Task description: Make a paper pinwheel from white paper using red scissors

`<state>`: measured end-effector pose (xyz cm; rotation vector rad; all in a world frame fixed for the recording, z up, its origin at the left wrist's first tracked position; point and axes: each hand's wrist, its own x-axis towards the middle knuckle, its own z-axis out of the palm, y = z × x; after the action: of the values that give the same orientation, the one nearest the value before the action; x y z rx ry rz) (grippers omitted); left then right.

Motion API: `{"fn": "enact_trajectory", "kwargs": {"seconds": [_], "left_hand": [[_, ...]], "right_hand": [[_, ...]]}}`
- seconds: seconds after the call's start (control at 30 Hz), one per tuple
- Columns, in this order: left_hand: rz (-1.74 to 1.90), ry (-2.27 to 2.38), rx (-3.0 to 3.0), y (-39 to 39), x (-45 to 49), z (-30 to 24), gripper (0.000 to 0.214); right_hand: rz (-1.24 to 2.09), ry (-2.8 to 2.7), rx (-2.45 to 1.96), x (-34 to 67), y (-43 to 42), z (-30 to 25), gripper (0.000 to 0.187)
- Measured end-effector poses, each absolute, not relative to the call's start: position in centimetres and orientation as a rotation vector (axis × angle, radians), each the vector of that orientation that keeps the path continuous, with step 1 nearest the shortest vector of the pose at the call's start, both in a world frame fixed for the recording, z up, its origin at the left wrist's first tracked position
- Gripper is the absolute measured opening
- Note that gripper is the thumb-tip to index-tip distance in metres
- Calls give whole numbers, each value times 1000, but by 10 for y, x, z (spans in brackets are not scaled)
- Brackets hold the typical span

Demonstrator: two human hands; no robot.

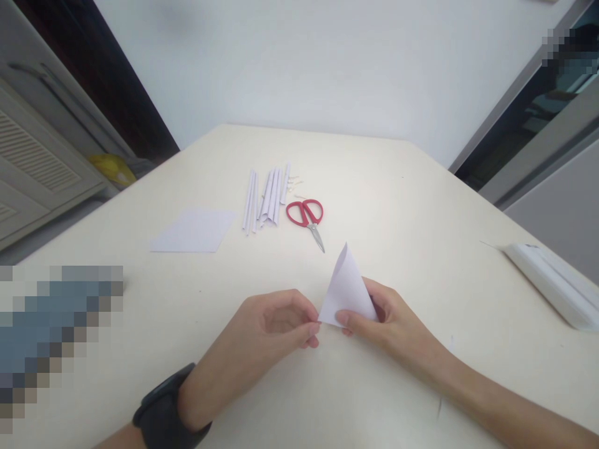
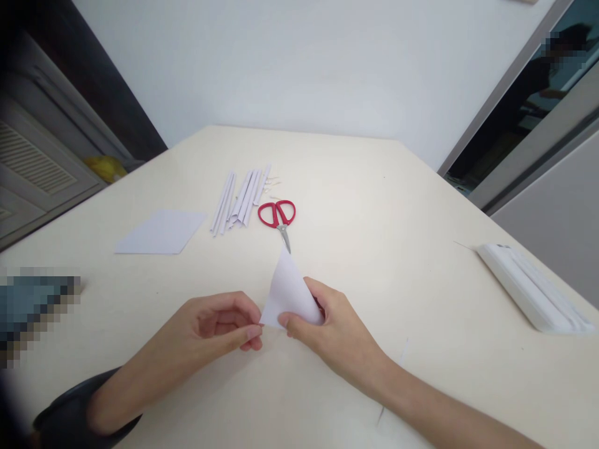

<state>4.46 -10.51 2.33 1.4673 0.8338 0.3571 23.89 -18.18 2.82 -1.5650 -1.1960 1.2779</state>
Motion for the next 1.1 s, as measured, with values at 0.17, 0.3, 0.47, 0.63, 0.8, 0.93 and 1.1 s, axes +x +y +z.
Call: {"fn": "enact_trajectory", "kwargs": {"seconds": [0.17, 0.3, 0.47, 0.63, 0.8, 0.93, 1.1], "left_hand": [[348, 823, 1451, -106, 43, 23, 7], [338, 825, 1443, -106, 44, 24, 7], [324, 820, 1447, -105, 42, 23, 8], [320, 810, 1457, -104, 41, 21, 8], [318, 807, 1464, -104, 43, 22, 9], [341, 843, 1497, -105, 42, 24, 12], [335, 865, 1528, -101, 40, 26, 12]], "right_hand": [[1277, -1206, -1557, 239, -182, 30, 7], [1272, -1212, -1555, 238, -182, 30, 6], [1270, -1216, -1554, 239, -183, 29, 5], [1268, -1223, -1565, 239, -182, 30, 5], [1266, -1238, -1566, 238, -182, 31, 4], [1263, -1254, -1559, 237, -183, 30, 5], [1249, -1298, -1529, 239, -184, 35, 11]]}}
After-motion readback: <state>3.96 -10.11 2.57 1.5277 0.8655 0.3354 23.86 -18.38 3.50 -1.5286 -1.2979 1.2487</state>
